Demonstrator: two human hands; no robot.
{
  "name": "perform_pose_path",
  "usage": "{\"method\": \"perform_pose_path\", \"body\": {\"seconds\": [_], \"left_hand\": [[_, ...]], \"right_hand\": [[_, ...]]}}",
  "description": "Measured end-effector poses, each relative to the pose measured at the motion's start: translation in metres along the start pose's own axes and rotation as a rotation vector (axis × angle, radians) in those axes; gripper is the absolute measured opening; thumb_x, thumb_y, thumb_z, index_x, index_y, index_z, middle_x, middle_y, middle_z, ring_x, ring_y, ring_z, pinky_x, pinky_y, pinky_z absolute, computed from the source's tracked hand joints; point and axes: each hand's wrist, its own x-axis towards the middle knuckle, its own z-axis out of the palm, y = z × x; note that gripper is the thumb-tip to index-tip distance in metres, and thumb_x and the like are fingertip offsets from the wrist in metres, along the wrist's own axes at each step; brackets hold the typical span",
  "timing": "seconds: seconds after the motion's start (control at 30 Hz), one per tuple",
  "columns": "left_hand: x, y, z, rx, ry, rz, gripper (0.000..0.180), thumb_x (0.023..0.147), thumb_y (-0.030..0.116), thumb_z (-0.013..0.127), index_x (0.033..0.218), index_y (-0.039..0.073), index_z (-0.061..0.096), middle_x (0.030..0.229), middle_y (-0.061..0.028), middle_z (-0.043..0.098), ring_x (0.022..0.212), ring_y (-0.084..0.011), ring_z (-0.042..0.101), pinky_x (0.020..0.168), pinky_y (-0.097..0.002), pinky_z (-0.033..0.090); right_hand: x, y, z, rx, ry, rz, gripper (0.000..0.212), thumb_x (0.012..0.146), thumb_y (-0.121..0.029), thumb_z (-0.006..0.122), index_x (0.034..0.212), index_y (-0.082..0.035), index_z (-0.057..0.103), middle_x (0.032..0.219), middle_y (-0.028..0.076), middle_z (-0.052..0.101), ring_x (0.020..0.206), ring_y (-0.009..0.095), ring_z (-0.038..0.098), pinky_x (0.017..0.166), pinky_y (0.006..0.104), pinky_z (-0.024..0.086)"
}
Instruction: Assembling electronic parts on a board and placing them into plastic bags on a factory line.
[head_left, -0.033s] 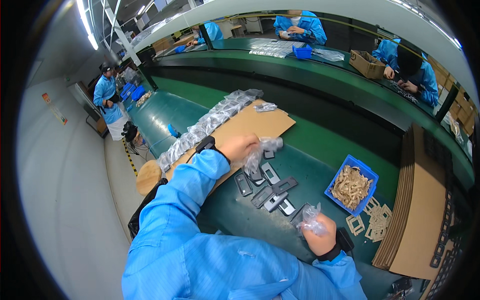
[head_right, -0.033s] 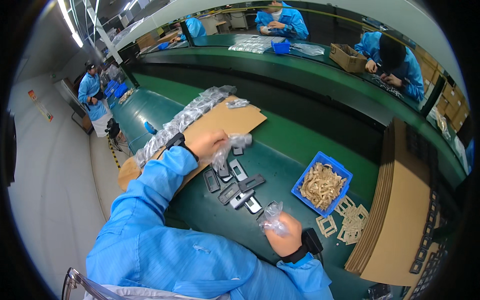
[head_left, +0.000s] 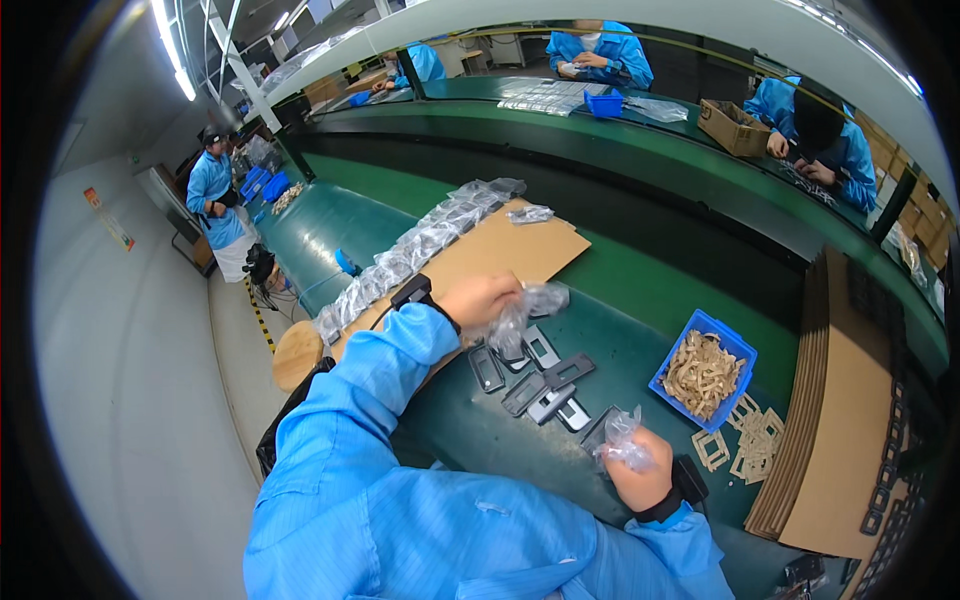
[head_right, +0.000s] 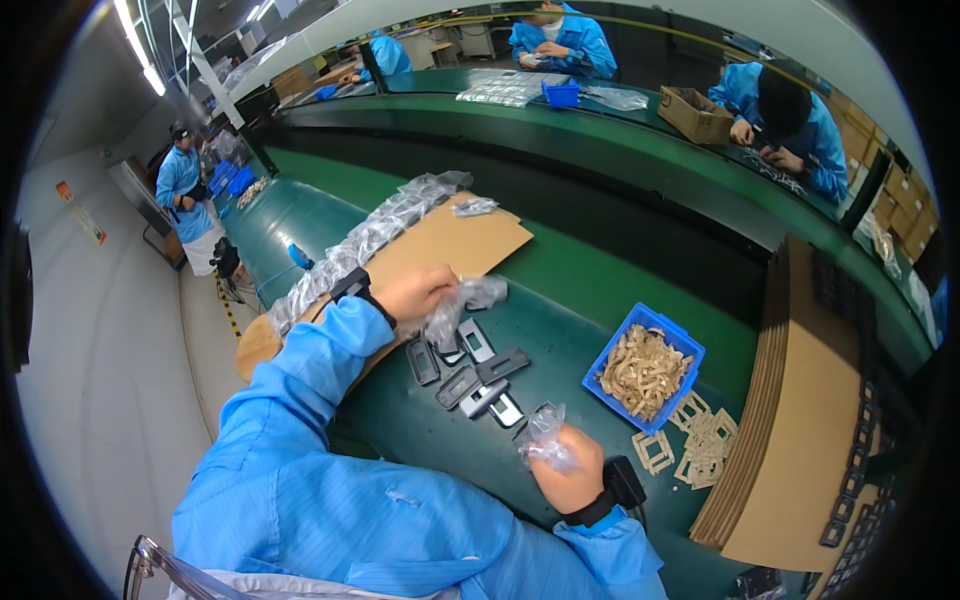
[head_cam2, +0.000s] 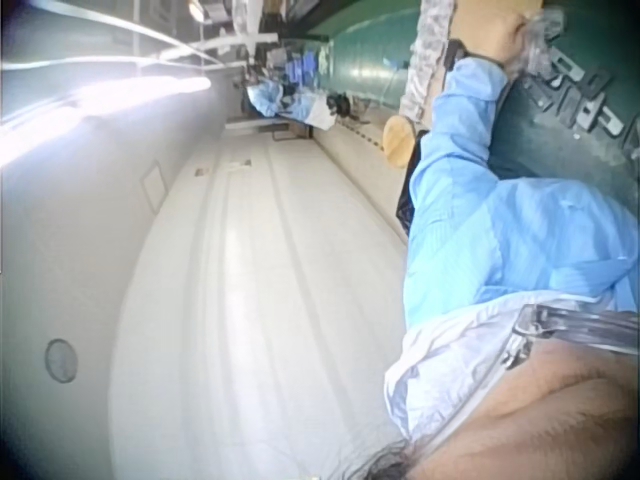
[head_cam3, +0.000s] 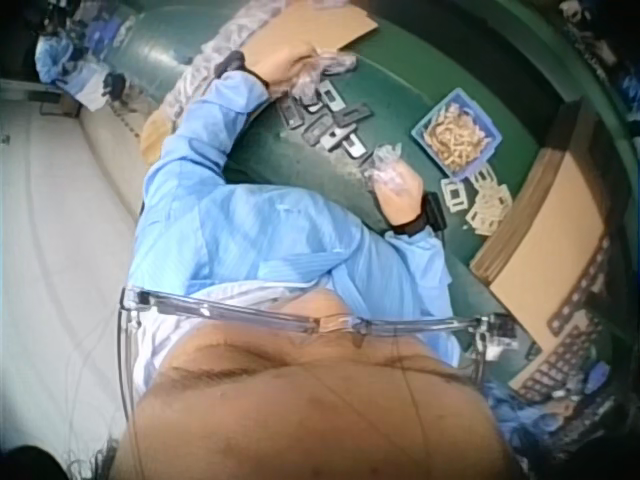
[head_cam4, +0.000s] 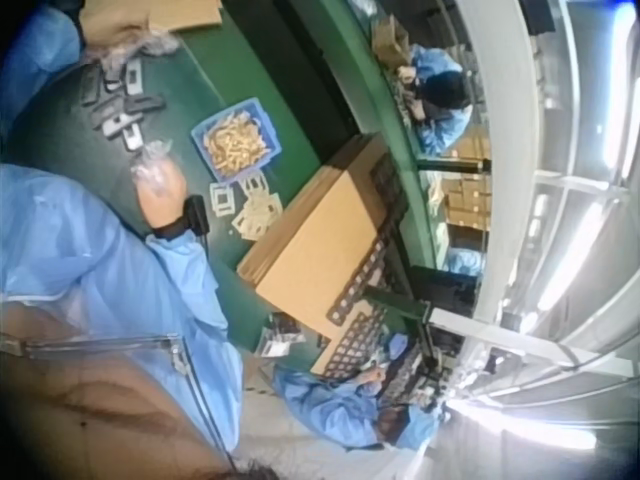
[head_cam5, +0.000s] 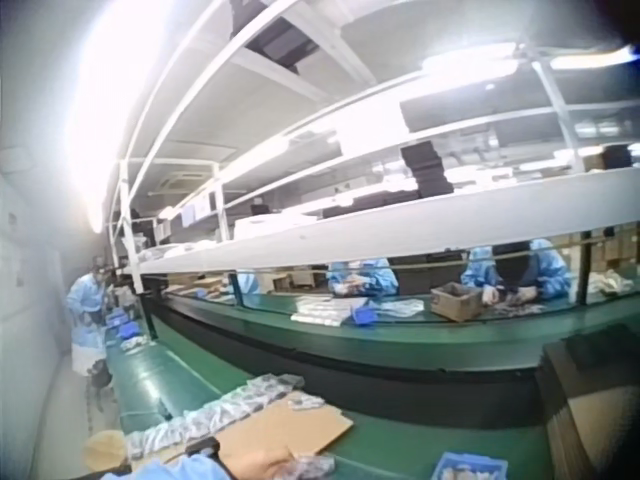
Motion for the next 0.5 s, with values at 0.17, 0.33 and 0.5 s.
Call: {"method": "perform_pose_path", "body": {"seconds": [0.17,0.33,0.5], "left_hand": [[0.012,0.044,-0.008,-0.213,-0.150,0.181,0.008,0.089,0.009,0.064,0.096,0.005,0.063,0.092,-0.0117,0.064,0.087,-0.0323,0.064,0.078,-0.0399,0.051],[0.050,0.027,-0.026,-0.207,0.093,-0.124,0.009,0.091,0.009,0.061,0.098,0.004,0.062,0.096,-0.0145,0.062,0.091,-0.0353,0.061,0.080,-0.0410,0.050],[0.091,-0.054,0.004,-0.032,0.233,-0.087,0.011,0.094,0.011,0.059,0.101,0.002,0.061,0.118,-0.0186,0.059,0.101,-0.0394,0.060,0.085,-0.0434,0.049]], "right_hand": [[0.000,-0.006,-0.001,0.058,0.027,0.009,0.013,0.081,0.001,0.067,0.094,0.001,0.067,0.083,0.004,0.066,0.076,0.010,0.059,0.069,0.0269,0.049],[0.002,0.000,0.000,0.060,0.027,0.008,0.015,0.079,0.001,0.069,0.095,0.000,0.068,0.084,0.006,0.067,0.076,0.012,0.062,0.068,0.0277,0.050],[0.000,0.001,0.001,0.047,0.039,0.004,0.017,0.078,0.000,0.070,0.095,-0.001,0.069,0.085,0.009,0.068,0.075,0.015,0.065,0.066,0.0287,0.051]]}}
